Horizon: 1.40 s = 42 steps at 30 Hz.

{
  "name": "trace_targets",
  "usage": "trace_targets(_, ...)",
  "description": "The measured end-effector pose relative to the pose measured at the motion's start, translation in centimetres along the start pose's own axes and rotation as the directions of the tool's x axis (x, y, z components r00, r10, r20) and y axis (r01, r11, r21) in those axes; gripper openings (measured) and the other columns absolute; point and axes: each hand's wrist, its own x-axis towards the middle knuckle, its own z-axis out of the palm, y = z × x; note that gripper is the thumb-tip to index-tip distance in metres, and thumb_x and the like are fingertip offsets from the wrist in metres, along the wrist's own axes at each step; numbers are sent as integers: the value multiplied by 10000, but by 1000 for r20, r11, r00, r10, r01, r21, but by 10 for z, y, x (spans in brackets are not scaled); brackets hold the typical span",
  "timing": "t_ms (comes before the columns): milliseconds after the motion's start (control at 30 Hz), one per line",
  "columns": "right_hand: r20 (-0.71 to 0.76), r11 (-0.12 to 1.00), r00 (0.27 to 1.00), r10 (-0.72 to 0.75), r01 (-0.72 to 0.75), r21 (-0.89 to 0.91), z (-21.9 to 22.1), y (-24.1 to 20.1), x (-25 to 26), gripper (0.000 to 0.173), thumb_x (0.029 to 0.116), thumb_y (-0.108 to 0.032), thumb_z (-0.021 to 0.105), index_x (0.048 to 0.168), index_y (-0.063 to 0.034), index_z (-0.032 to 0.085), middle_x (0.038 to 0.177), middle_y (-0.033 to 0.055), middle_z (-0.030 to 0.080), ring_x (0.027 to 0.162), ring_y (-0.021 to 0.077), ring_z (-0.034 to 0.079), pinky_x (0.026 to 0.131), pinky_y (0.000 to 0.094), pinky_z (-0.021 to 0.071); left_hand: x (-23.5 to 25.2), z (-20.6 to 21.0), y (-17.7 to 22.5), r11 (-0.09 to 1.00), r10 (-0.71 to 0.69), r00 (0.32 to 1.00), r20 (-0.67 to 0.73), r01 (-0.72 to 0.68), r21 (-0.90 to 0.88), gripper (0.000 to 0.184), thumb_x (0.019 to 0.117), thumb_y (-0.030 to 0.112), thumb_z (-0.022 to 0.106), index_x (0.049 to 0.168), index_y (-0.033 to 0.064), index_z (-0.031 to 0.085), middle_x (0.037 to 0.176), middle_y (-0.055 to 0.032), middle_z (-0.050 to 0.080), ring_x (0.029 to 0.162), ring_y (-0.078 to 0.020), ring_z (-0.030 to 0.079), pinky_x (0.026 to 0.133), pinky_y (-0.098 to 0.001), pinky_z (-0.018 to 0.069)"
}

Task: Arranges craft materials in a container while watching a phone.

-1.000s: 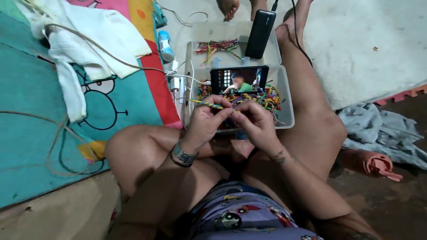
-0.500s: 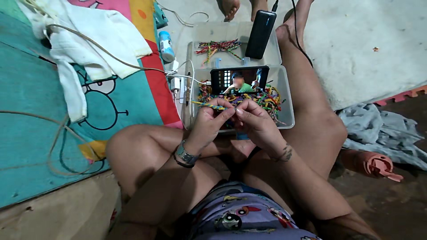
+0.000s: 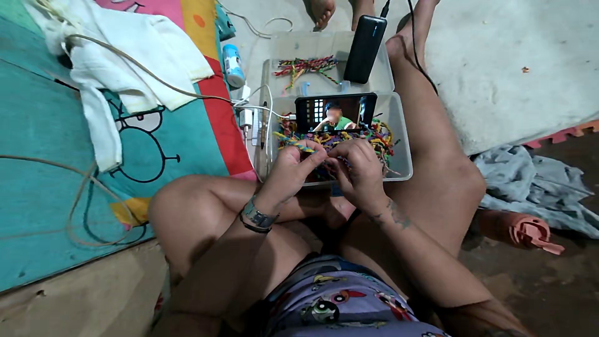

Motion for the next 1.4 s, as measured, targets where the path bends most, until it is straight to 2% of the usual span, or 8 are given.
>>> trace_targets(133, 18, 1000, 1000, 10, -10, -22, 2, -2, -1, 167, 994, -142, 548, 963, -28, 666, 965, 124, 684, 965, 264, 656, 873, 397, 529, -1, 1, 2, 998, 12, 1000, -18, -11, 55, 61, 998, 48, 610, 1029, 62, 660, 916, -6, 691, 801, -46, 652, 720, -213, 552)
trace_targets(233, 99, 970, 979, 177, -191, 147, 1, -6, -2, 243, 1051, -188, 487, 942, -25, 629, 890, 77, 616, 853, 165, 608, 785, 327, 516, -1, 3, -1, 987, 103, 993, -50, -96, 128, 54, 976, 38, 646, 1012, 64, 676, 913, 13, 687, 773, -28, 640, 686, -196, 547)
trace_targets(333, 282, 784, 875, 393, -479, 395, -3, -11, 3, 238, 1069, -226, 445, 948, -71, 579, 772, -23, 529, 644, 24, 509, 589, 195, 449, -1, 4, -4, 965, 200, 978, -64, -185, 186, 44, 953, 35, 676, 988, 56, 692, 933, 18, 682, 722, -6, 609, 639, -170, 525)
trace_targets(433, 351, 685, 832, 430, -553, 474, -5, -11, 5, 217, 1072, -203, 423, 961, -86, 567, 730, -40, 505, 601, 10, 483, 552, 175, 422, 0, 4, -4, 949, 251, 966, -59, -234, 210, 37, 945, 40, 690, 982, 45, 695, 957, 10, 673, 735, -3, 611, 654, -161, 534)
trace_targets(767, 323, 784, 871, 370, -479, 395, -6, -7, 3, 290, 1082, -200, 407, 903, -73, 596, 700, -34, 524, 600, 21, 506, 555, 196, 437, 0, 6, -6, 979, 198, 977, -74, -194, 59, 51, 971, 47, 659, 991, 68, 700, 901, 42, 692, 799, -12, 645, 726, -193, 557)
trace_targets(1067, 299, 871, 896, 329, -411, 271, -2, -6, 1, 341, 1074, -242, 449, 834, -68, 618, 670, -22, 528, 579, 46, 507, 537, 230, 443, 1, 4, -9, 987, 161, 984, -71, -162, -3, 96, 1049, 109, 547, 1120, 84, 607, 1009, 29, 669, 900, -47, 654, 823, -246, 569)
trace_targets(1233, 299, 976, 935, 192, -215, 44, 4, -7, -3, 331, 1035, -242, 503, 811, -51, 654, 716, 49, 611, 683, 185, 619, 661, 417, 507, 2, -7, 3, 985, 108, 991, -83, -95, 145, 141, 1080, 159, 490, 1160, 92, 584, 959, 13, 656, 771, -36, 632, 710, -206, 554)
trace_targets(1400, 351, 993, 929, 120, -110, -48, 8, -6, -5, 319, 1025, -268, 536, 855, -51, 696, 790, 79, 675, 791, 245, 691, 724, 455, 561, 11, -23, 20, 876, 235, 966, -108, -162, 454, 275, 1041, 156, 571, 1309, 102, 546, 864, -7, 636, 624, -47, 575, 560, -194, 500)
